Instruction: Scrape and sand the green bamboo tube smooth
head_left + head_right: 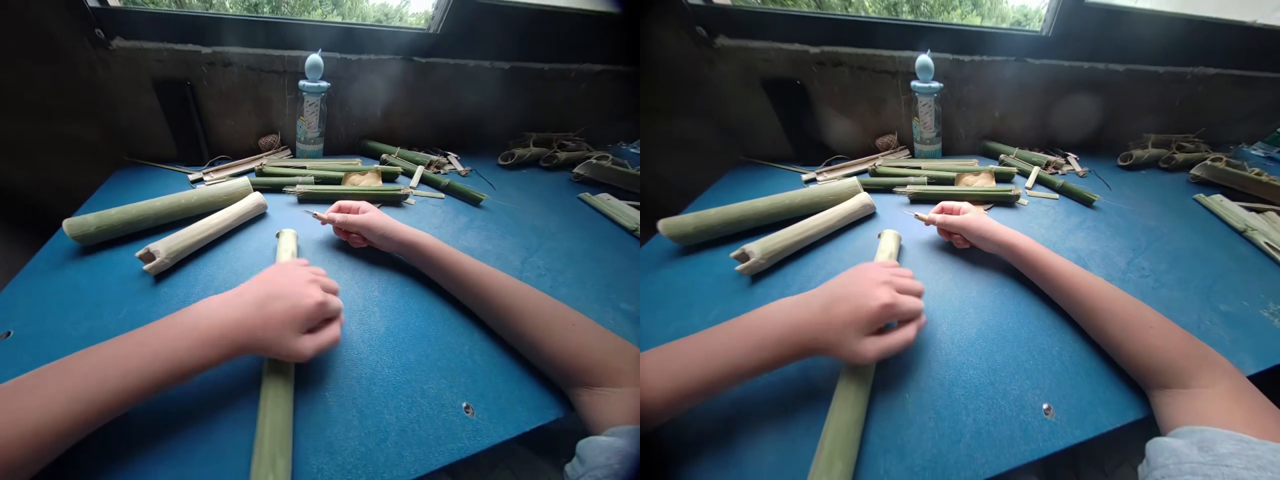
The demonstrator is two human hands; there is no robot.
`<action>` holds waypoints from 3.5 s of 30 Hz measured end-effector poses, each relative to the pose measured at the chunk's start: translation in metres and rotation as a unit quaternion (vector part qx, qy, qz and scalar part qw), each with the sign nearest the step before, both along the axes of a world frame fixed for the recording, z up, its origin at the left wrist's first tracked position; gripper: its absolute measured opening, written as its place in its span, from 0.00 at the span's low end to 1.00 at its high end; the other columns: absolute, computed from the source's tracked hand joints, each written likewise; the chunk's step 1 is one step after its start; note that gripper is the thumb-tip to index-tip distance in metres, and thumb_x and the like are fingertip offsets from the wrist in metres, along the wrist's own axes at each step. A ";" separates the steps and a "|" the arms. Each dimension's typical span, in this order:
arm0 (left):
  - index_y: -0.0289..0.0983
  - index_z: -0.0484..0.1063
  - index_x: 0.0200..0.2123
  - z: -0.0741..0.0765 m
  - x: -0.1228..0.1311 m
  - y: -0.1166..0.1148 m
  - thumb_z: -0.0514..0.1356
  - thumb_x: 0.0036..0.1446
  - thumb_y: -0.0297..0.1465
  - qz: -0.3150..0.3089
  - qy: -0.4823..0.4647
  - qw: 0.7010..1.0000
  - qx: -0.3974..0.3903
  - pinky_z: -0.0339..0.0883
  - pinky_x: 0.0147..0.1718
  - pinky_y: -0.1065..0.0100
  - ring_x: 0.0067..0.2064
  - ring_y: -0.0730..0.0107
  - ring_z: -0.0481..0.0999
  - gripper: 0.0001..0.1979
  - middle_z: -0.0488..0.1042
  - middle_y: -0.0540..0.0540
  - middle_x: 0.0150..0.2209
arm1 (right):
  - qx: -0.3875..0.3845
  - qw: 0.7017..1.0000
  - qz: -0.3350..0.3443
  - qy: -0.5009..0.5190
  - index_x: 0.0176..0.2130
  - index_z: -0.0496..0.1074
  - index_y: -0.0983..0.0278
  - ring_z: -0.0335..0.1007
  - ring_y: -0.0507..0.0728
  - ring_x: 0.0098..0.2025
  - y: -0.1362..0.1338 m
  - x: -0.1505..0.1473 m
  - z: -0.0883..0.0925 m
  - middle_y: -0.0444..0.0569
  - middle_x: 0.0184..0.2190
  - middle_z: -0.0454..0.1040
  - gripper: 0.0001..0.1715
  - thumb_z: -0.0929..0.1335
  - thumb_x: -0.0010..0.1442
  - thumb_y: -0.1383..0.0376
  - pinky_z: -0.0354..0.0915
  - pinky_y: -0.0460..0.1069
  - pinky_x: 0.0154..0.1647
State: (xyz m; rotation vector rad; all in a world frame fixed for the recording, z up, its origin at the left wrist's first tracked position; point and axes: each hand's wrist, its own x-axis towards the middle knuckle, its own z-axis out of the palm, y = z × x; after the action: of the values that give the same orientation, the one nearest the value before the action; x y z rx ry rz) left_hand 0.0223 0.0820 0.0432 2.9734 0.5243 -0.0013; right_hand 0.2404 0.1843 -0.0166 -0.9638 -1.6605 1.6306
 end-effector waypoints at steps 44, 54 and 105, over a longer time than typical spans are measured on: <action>0.44 0.52 0.64 -0.012 -0.059 -0.016 0.39 0.67 0.49 0.386 0.151 0.896 -0.156 0.62 0.29 0.59 0.31 0.47 0.78 0.27 0.75 0.47 0.27 | 0.342 0.917 0.049 -0.198 0.59 0.69 0.58 0.78 0.54 0.53 -0.084 -0.009 -0.001 0.47 0.53 0.79 0.20 0.62 0.70 0.70 0.71 0.47 0.52; 0.43 0.59 0.45 -0.023 -0.058 -0.013 0.39 0.67 0.47 0.377 0.145 0.904 -0.138 0.54 0.25 0.60 0.25 0.47 0.77 0.18 0.72 0.49 0.22 | 0.390 0.877 0.031 -0.279 0.59 0.67 0.58 0.81 0.55 0.40 -0.091 -0.014 -0.005 0.49 0.43 0.82 0.21 0.62 0.69 0.70 0.72 0.47 0.38; 0.41 0.66 0.50 -0.021 -0.048 -0.017 0.41 0.66 0.45 0.425 0.166 0.870 -0.187 0.65 0.27 0.60 0.29 0.48 0.80 0.22 0.76 0.46 0.25 | 0.432 0.882 0.035 -0.185 0.52 0.72 0.62 0.76 0.50 0.32 -0.065 -0.013 -0.007 0.48 0.36 0.82 0.15 0.64 0.68 0.71 0.65 0.44 0.34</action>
State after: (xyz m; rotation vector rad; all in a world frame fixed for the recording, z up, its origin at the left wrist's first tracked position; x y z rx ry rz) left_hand -0.0253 0.0649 0.0222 2.1438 1.6097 -0.4732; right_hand 0.2278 0.1196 -0.0240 -0.7493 -2.3733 0.5751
